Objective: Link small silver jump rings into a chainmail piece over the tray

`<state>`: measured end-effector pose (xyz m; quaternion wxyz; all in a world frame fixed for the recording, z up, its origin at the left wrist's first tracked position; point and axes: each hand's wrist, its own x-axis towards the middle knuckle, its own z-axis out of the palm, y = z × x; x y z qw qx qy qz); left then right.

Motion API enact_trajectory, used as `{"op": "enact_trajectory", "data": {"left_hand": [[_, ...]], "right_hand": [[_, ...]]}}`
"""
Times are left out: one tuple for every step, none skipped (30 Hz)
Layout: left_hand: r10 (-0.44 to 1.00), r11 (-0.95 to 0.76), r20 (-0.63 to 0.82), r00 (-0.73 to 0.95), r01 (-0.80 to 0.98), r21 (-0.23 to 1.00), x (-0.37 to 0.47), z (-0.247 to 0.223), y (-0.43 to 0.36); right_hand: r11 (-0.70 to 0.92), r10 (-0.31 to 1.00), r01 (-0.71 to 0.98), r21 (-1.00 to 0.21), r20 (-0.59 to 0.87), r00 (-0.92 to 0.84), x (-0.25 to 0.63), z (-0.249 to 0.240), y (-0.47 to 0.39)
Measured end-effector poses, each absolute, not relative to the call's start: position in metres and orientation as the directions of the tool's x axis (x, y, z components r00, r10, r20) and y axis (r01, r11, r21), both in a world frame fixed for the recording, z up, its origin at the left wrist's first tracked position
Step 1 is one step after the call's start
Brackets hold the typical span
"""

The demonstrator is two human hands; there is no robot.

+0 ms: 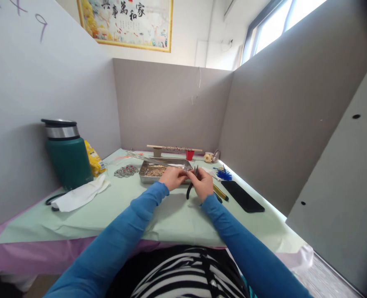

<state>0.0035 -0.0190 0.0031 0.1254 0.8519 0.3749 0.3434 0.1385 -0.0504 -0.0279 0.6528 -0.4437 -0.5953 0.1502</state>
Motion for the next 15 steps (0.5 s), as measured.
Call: {"op": "enact_trajectory", "data": {"left_hand": [[0.700, -0.707, 0.519, 0.490, 0.575, 0.411, 0.005, 0.001, -0.020], [0.682, -0.719, 0.537, 0.496, 0.586, 0.372, 0.007, 0.000, -0.021], [0.673, -0.727, 0.543, 0.502, 0.583, 0.362, 0.008, -0.001, -0.022], [0.684, -0.722, 0.532, 0.499, 0.570, 0.393, 0.008, -0.002, -0.022], [0.717, -0.695, 0.504, 0.482, 0.547, 0.467, 0.008, -0.002, -0.021], [0.761, -0.648, 0.462, 0.455, 0.511, 0.565, 0.007, -0.002, -0.020], [0.819, -0.566, 0.399, 0.413, 0.461, 0.684, 0.006, 0.000, -0.018], [0.867, -0.479, 0.350, 0.355, 0.397, 0.783, 0.004, 0.001, -0.016], [0.895, -0.409, 0.315, 0.315, 0.300, 0.862, 0.001, 0.003, -0.013], [0.917, -0.340, 0.282, 0.281, 0.187, 0.922, -0.001, 0.005, -0.011], [0.931, -0.283, 0.255, 0.262, 0.076, 0.956, -0.004, 0.007, -0.009], [0.940, -0.227, 0.223, 0.257, -0.016, 0.974, -0.007, 0.009, -0.008], [0.947, -0.175, 0.194, 0.257, -0.092, 0.980, -0.009, 0.010, -0.006], [0.949, -0.133, 0.169, 0.268, -0.148, 0.980, -0.011, 0.011, -0.006], [0.948, -0.098, 0.148, 0.283, -0.185, 0.978, -0.013, 0.011, -0.005]], "right_hand": [[0.575, 0.694, 0.403, -0.712, 0.685, 0.221, 0.138, -0.029, -0.051], [0.589, 0.666, 0.466, -0.661, 0.723, 0.183, 0.138, -0.031, -0.051], [0.603, 0.645, 0.511, -0.613, 0.751, 0.140, 0.137, -0.031, -0.052], [0.616, 0.633, 0.533, -0.580, 0.767, 0.104, 0.137, -0.032, -0.053], [0.629, 0.629, 0.529, -0.570, 0.773, 0.085, 0.137, -0.031, -0.054], [0.637, 0.634, 0.504, -0.583, 0.768, 0.087, 0.137, -0.031, -0.055], [0.639, 0.648, 0.465, -0.613, 0.754, 0.104, 0.137, -0.030, -0.056], [0.633, 0.672, 0.416, -0.652, 0.731, 0.123, 0.138, -0.028, -0.057], [0.622, 0.703, 0.361, -0.695, 0.698, 0.135, 0.138, -0.028, -0.057], [0.602, 0.741, 0.304, -0.738, 0.658, 0.132, 0.138, -0.027, -0.057], [0.573, 0.784, 0.250, -0.780, 0.611, 0.110, 0.138, -0.027, -0.056], [0.534, 0.827, 0.206, -0.820, 0.557, 0.072, 0.138, -0.027, -0.054], [0.487, 0.867, 0.173, -0.856, 0.497, 0.022, 0.137, -0.028, -0.053], [0.435, 0.899, 0.155, -0.887, 0.437, -0.023, 0.136, -0.028, -0.052], [0.387, 0.922, 0.153, -0.909, 0.383, -0.058, 0.136, -0.029, -0.051]]}}
